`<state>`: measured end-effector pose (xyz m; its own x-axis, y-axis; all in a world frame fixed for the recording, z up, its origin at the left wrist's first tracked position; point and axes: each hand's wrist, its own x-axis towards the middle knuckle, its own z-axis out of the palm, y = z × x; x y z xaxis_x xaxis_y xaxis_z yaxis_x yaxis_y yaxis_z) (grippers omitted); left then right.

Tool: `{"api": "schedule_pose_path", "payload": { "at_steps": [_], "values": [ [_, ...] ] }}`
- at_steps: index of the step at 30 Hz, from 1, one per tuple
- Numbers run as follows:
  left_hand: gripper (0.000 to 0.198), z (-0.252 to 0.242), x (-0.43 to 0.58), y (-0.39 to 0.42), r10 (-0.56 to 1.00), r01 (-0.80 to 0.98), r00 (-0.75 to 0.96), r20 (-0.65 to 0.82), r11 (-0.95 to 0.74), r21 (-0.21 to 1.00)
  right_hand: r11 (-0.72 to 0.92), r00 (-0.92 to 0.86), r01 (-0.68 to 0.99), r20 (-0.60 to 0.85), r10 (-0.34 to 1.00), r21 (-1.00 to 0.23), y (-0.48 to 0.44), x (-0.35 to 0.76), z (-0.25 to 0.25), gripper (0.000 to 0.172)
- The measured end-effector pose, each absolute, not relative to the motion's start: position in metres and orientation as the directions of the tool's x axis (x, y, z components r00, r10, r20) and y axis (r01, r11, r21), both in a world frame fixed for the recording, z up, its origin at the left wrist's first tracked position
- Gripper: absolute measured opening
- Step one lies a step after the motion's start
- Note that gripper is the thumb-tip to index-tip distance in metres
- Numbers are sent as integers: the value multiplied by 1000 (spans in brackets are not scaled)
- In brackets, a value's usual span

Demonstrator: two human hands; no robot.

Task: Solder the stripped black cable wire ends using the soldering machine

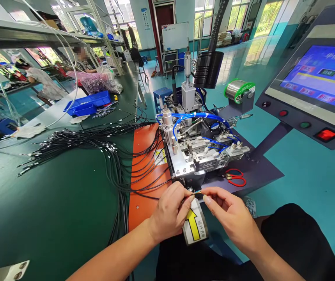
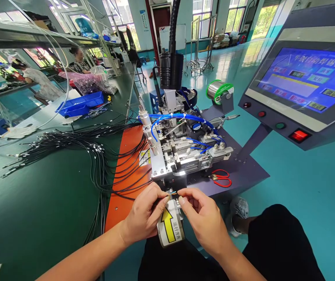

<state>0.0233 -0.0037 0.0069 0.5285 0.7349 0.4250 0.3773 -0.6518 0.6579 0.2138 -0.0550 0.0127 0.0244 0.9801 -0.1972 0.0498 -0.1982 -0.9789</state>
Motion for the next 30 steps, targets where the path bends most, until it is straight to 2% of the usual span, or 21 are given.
{"api": "schedule_pose_path", "payload": {
  "at_steps": [14, 24, 30],
  "values": [
    [9, 6, 24, -3, 710, 375, 550, 439, -680, 629, -154, 79, 97, -147, 986, -983, -53, 214, 20, 30],
    [9, 7, 24, -3, 716, 365, 548, 432, -670, 646, -312, -98, -129, -301, 949, -941, -48, 218, 19, 33],
    [11, 8, 24, -3, 755, 396, 533, 382, -622, 676, -258, -67, -140, -251, 966, -956, -49, 213, 17, 28]
  ]
}}
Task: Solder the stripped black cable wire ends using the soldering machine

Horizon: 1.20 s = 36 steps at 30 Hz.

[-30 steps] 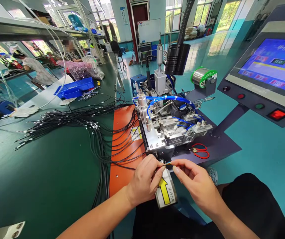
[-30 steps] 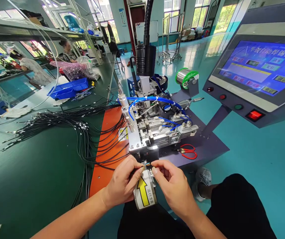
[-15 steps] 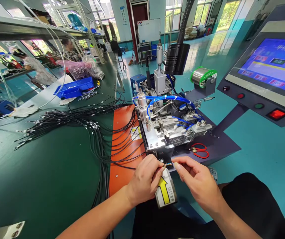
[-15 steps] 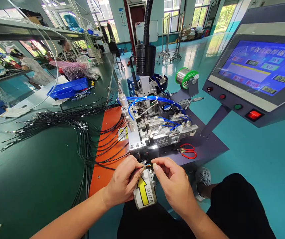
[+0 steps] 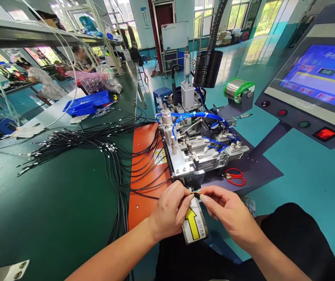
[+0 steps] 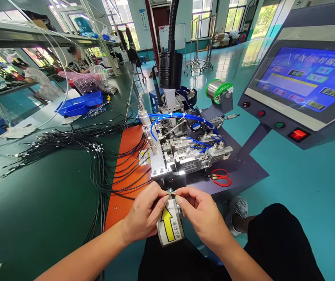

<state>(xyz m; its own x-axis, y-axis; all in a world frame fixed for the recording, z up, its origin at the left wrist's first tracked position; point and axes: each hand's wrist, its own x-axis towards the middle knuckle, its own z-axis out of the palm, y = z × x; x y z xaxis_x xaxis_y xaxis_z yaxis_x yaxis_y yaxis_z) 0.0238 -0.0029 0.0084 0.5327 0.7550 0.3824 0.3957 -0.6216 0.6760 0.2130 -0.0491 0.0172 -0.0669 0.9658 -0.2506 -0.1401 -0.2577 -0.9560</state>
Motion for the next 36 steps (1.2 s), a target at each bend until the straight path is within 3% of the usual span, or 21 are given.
{"api": "schedule_pose_path", "payload": {
  "at_steps": [22, 28, 36],
  "values": [
    [19, 14, 24, -3, 792, 396, 539, 285, -538, 744, -250, -126, -182, -230, 965, -951, -39, 210, 14, 24],
    [22, 16, 23, -1, 804, 370, 538, 254, -496, 786, -168, -52, -164, -161, 985, -972, -40, 203, 8, 24],
    [20, 16, 24, -2, 804, 356, 514, 300, -518, 778, -150, 57, -330, -178, 982, -932, -48, 177, -1, 24]
  ]
}}
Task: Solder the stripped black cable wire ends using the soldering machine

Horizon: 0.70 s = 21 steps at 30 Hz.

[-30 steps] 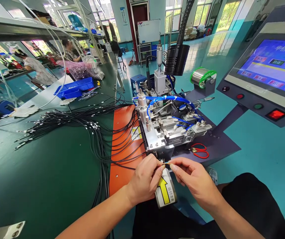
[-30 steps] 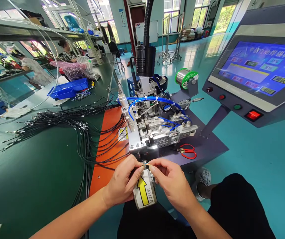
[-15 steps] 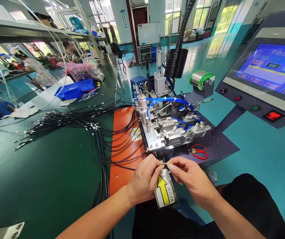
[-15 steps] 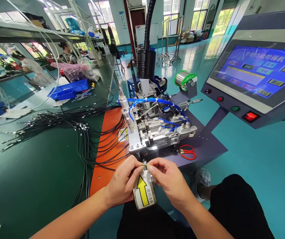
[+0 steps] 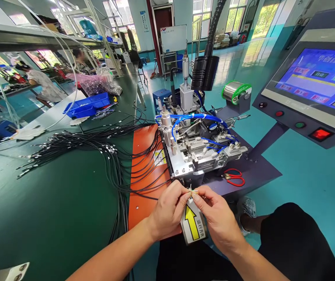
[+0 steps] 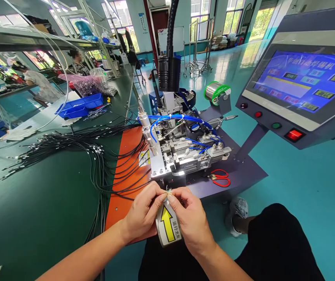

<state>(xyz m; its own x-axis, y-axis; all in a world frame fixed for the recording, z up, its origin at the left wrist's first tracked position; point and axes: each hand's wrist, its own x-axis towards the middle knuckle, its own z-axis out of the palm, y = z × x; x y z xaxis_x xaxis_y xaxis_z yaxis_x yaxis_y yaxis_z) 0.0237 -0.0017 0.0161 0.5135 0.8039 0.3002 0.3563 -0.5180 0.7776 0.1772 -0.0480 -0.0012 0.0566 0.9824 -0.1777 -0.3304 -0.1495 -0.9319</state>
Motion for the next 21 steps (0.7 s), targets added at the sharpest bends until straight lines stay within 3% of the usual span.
{"api": "schedule_pose_path", "payload": {
  "at_steps": [12, 21],
  "values": [
    [10, 8, 22, -1, 710, 334, 558, 430, -666, 667, -182, 5, -75, -183, 983, -980, -58, 215, 21, 26],
    [10, 8, 22, -1, 687, 329, 570, 450, -693, 641, -161, 28, -18, -162, 986, -987, -49, 211, 24, 30]
  ]
}}
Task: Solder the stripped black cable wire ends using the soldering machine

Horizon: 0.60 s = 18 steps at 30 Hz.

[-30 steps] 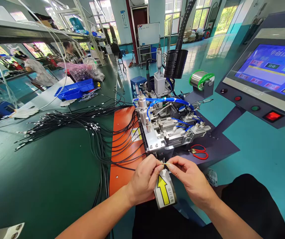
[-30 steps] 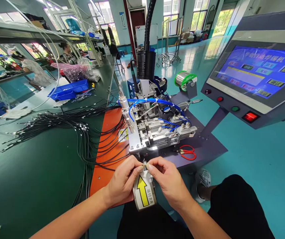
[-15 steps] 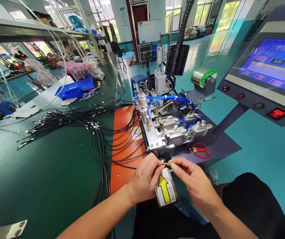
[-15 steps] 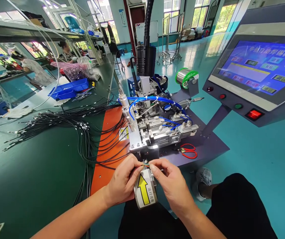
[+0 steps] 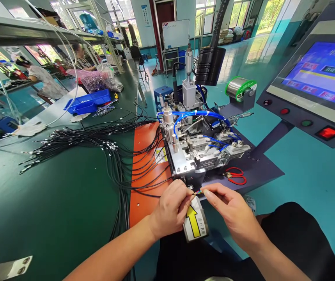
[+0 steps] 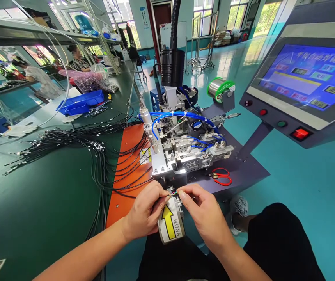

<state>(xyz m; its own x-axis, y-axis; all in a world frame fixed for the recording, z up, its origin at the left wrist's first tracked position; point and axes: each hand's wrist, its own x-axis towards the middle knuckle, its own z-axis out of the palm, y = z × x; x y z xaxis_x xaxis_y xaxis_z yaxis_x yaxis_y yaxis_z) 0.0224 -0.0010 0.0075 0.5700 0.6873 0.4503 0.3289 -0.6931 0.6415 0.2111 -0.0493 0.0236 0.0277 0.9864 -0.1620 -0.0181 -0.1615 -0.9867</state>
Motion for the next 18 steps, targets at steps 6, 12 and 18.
{"api": "schedule_pose_path", "payload": {
  "at_steps": [6, 12, 18],
  "values": [
    [10, 6, 22, 0, 689, 334, 571, 446, -692, 640, -175, -16, -50, -175, 984, -983, -48, 211, 24, 31],
    [10, 7, 23, 0, 708, 360, 565, 423, -673, 646, -186, -8, -67, -186, 983, -980, -47, 209, 25, 29],
    [10, 7, 23, 0, 711, 377, 574, 408, -671, 638, -247, -22, -194, -248, 969, -949, -47, 207, 24, 27]
  ]
}}
